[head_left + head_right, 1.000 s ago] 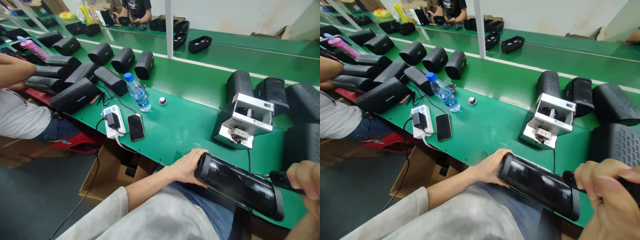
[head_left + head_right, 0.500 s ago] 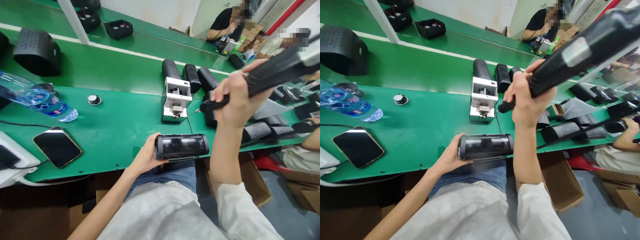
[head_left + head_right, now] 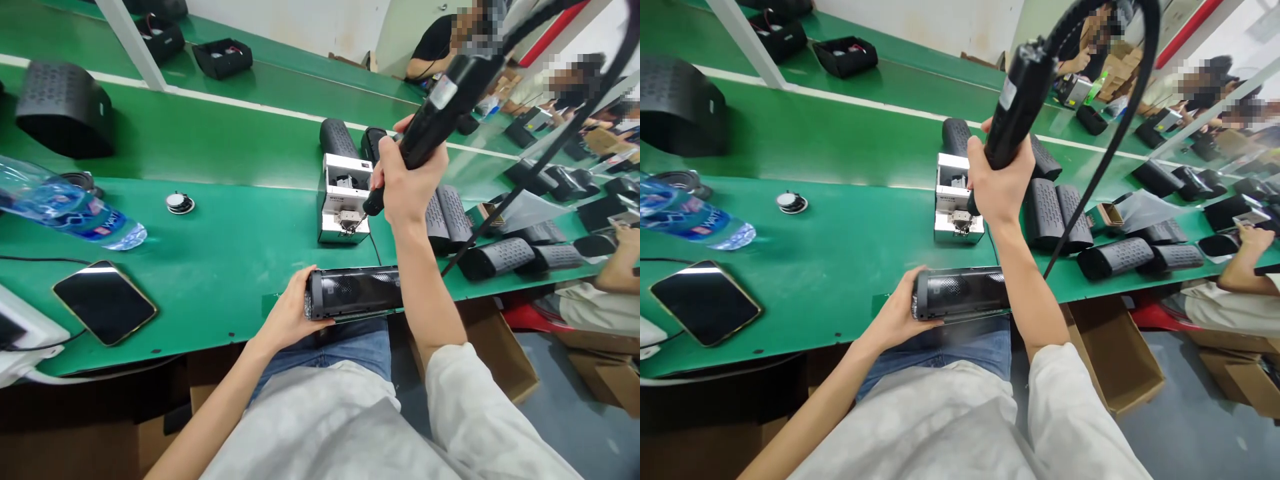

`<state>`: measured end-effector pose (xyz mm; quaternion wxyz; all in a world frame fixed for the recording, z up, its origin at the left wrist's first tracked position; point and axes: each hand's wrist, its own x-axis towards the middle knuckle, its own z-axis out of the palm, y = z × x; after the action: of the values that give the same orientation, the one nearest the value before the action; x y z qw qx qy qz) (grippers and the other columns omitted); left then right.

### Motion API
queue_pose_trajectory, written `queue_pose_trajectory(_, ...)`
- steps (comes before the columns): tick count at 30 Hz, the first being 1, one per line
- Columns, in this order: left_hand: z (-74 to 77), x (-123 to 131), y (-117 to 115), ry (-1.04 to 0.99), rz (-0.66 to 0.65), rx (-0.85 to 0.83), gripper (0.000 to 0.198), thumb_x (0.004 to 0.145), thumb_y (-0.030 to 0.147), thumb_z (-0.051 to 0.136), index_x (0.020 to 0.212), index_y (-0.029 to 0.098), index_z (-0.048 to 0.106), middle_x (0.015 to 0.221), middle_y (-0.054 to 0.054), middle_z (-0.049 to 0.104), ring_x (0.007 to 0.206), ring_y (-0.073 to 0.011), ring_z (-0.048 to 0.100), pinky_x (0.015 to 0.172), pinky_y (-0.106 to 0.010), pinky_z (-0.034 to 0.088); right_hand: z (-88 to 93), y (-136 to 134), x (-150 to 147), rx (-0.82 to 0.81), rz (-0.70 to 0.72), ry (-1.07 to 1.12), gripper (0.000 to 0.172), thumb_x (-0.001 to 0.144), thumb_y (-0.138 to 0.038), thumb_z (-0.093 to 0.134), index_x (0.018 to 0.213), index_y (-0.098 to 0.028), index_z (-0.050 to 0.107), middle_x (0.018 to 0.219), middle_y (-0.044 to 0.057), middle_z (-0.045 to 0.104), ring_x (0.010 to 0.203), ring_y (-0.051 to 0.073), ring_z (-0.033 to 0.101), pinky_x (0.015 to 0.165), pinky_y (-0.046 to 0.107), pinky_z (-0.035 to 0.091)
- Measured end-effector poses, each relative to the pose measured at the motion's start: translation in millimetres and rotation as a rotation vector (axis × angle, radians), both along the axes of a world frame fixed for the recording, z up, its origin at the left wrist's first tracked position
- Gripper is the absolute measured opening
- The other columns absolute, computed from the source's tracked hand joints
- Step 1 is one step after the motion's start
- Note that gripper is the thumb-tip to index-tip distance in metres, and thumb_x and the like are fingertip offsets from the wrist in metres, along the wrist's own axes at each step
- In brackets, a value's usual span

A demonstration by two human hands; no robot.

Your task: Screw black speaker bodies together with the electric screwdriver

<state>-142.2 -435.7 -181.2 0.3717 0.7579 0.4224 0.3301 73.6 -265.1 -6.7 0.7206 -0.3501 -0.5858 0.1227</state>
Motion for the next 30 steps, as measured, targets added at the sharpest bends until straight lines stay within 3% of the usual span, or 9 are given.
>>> queue_pose_trajectory(4,-1.1,0,1,-0.01,-0.007,0.003,0.112,0.078,0.037,0.101,0.166,0.031,0.03,0.163,-0.018,0.052,0.152,-0.0418,0.059,0.126,-0.062,0.052,4.8,-2,14,0.055,0.035,-0.039,0.04,0.105,-0.071,0.07,0.112,-0.038,0.049,0.068,-0.01,0.045,0.048,0.015,0.04,0.052,0.034,0.041)
queue_pose_trajectory(8,0.1,0,2,-0.006,-0.011,0.007,0.112,0.079,0.037,0.101,0.167,0.031,0.031,0.164,-0.018,0.052,0.154,-0.0418,0.058,0.127,-0.06,0.052,12.4,2,12,0.03,-0.068,-0.071,0.036,0.108,-0.067,0.063,0.107,-0.036,0.044,0.071,-0.008,0.044,0.049,0.017,0.04,0.051,0.035,0.039)
queue_pose_trajectory(11,1.3,0,2,0.0,-0.004,0.003,0.114,0.078,0.036,0.1,0.168,0.031,0.03,0.164,-0.017,0.053,0.153,-0.0418,0.059,0.126,-0.06,0.053,18.2,-1,3,0.001,-0.08,-0.011,0.021,0.103,-0.044,0.065,0.102,-0.036,0.045,0.071,-0.008,0.043,0.045,0.016,0.038,0.045,0.036,0.034)
queue_pose_trajectory(14,2.3,0,2,0.001,-0.006,0.009,0.115,0.078,0.037,0.101,0.168,0.032,0.03,0.163,-0.017,0.053,0.153,-0.0418,0.06,0.126,-0.06,0.053,22.4,-7,-4,-0.02,-0.009,0.019,0.02,0.095,-0.028,0.067,0.1,-0.036,0.05,0.076,-0.007,0.049,0.045,0.016,0.045,0.043,0.038,0.035)
queue_pose_trajectory(19,2.8,0,3,0.008,-0.013,0.017,0.114,0.079,0.038,0.099,0.168,0.032,0.028,0.164,-0.017,0.051,0.153,-0.0415,0.059,0.125,-0.059,0.054,20.2,-18,-2,-0.111,-0.003,-0.019,0.015,0.096,-0.029,0.065,0.1,-0.036,0.052,0.079,-0.006,0.055,0.046,0.016,0.048,0.043,0.038,0.04)
queue_pose_trajectory(23,1.3,-1,3,0.003,-0.019,0.008,0.11,0.081,0.041,0.098,0.167,0.032,0.03,0.162,-0.017,0.053,0.149,-0.0405,0.062,0.124,-0.059,0.054,28.2,-40,18,-0.133,-0.034,-0.041,0.013,0.1,-0.03,0.067,0.105,-0.039,0.059,0.076,-0.006,0.055,0.05,0.016,0.049,0.047,0.036,0.046)
queue_pose_trajectory(28,-0.6,-2,4,0.024,-0.012,0.011,0.108,0.082,0.043,0.097,0.167,0.031,0.03,0.161,-0.016,0.054,0.149,-0.0411,0.061,0.124,-0.062,0.054,53.7,-76,56,0.074,-0.019,0.061,0.014,0.084,-0.019,0.079,0.091,-0.032,0.077,0.056,-0.01,0.042,0.039,0.009,0.038,0.034,0.027,0.027)
queue_pose_trajectory(30,-1.1,-2,5,0.025,-0.008,0.006,0.107,0.082,0.045,0.096,0.167,0.031,0.032,0.16,-0.016,0.054,0.147,-0.0412,0.062,0.123,-0.063,0.055,59.3,-89,68,0.082,-0.051,0.058,0.015,0.083,-0.019,0.08,0.09,-0.032,0.081,0.055,-0.009,0.043,0.038,0.009,0.037,0.033,0.025,0.028)
